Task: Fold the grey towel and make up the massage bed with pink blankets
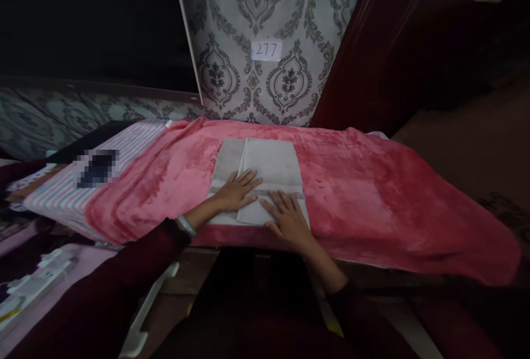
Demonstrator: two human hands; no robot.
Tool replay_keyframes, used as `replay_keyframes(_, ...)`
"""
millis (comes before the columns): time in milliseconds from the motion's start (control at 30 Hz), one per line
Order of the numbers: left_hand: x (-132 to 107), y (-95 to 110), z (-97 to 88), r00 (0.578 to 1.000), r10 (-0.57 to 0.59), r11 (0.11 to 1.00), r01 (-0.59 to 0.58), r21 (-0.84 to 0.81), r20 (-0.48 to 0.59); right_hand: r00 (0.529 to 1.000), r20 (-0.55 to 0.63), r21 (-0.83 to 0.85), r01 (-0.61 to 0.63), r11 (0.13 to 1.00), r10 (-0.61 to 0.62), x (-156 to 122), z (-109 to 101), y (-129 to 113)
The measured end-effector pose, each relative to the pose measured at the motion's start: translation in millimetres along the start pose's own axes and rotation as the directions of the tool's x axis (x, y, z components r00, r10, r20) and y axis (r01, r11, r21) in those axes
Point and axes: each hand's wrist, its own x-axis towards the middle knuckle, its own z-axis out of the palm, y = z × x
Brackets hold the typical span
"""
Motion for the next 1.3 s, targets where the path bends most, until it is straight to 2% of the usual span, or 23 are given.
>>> replay_keyframes(100, -6, 4, 6.0, 0.999, -0.037, 0.999, 0.037, -0.024, -0.009, 0.999, -0.031, 0.001, -0.004, 1.000, 0.004, -11, 5, -2)
replay_keyframes(267, -11, 7, 4.5, 0.998, -0.056, 0.998, 0.056, -0.034, -0.012, 0.997, -0.069, 0.027, -0.037, 0.999, 0.039, -27, 9, -3)
replay_keyframes(433, -54, 13, 10.5, 0.995, -0.053, 0.997, 0.048, -0.068, -0.081, 0.989, -0.144, 0.115, -0.006, 0.993, 0.023, -50, 14, 14)
replay_keyframes(533, -81, 18, 14.1, 0.989, 0.035, 0.998, -0.041, -0.041, -0.144, 0.959, -0.275, 0.210, -0.005, 0.978, 0.064, -60, 17, 34)
replay_keyframes(633, -97, 25, 19.1, 0.977, 0.110, 0.994, -0.107, 0.024, -0.185, 0.926, -0.367, 0.253, 0.007, 0.968, 0.089, -64, 23, 50)
replay_keyframes(900, -90, 36, 45.0, 0.924, 0.111, 0.988, -0.062, 0.143, -0.367, 0.913, -0.401, 0.189, 0.003, 0.982, 0.074, -65, 39, 56)
replay_keyframes(1067, -92, 38, 53.9, 0.917, 0.090, 0.979, -0.010, 0.202, -0.389, 0.892, -0.446, 0.175, 0.001, 0.985, 0.078, -62, 46, 57)
replay_keyframes(1300, -94, 38, 58.7, 0.877, 0.137, 0.958, 0.001, 0.286, -0.461, 0.853, -0.518, 0.156, 0.025, 0.988, 0.060, -58, 56, 59)
